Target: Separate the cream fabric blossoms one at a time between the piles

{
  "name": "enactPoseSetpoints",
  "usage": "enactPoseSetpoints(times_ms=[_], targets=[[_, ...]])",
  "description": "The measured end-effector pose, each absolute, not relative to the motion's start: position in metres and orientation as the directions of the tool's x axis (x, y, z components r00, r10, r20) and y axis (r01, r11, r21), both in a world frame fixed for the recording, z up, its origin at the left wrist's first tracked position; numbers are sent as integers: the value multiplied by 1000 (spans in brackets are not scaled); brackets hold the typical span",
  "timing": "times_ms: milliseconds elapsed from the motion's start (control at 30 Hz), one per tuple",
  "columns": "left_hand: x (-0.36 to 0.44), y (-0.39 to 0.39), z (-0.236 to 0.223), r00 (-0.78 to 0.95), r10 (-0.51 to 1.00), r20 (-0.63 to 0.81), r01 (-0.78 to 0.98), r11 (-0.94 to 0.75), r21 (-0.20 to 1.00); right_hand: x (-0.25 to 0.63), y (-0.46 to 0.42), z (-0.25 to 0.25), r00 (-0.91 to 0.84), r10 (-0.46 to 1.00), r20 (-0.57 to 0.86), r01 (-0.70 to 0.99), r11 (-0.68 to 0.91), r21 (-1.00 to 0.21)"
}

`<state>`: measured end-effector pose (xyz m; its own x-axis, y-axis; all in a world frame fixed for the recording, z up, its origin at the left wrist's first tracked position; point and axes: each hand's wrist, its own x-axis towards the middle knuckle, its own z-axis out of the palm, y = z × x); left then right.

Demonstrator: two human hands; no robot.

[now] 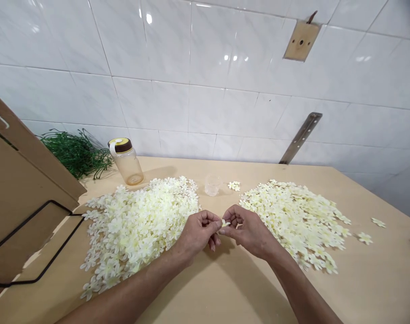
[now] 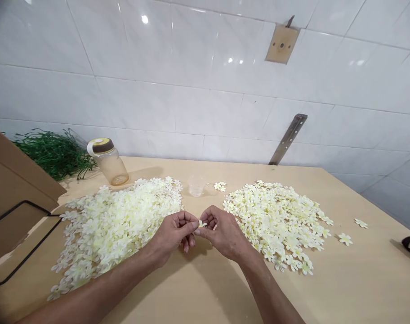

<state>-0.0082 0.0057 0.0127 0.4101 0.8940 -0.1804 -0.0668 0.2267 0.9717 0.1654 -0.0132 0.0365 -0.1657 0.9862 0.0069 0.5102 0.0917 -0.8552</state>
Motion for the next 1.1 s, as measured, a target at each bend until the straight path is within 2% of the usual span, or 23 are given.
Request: enactPoseSetpoints(times_ms=[133, 267, 433, 667, 833, 1100], targets=[[-7, 10, 10, 364, 920, -147, -130, 207, 970, 170, -11, 32, -220, 972, -88, 262, -28, -965], [-8, 6, 6, 308, 951, -25, -102, 59, 993, 171, -8, 34, -256, 956, -140, 127, -110, -986], [-11, -2, 3, 284, 947, 151, -40, -145, 989, 170, -6, 35, -314, 923, -224, 163, -180, -970], [-13, -3, -3, 257, 936, 240, 53, -261, 964, 165, -6, 28, -307, 913, -268, 261, -190, -946], [-12, -3, 1, 243, 942, 230, 79, -255, 964, 161, -6, 25, -228, 940, -253, 289, -183, -940], [-12, -2, 4, 225, 962, 153, 11, -160, 987, 162, -4, 16, -152, 982, -117, 186, -88, -979]])
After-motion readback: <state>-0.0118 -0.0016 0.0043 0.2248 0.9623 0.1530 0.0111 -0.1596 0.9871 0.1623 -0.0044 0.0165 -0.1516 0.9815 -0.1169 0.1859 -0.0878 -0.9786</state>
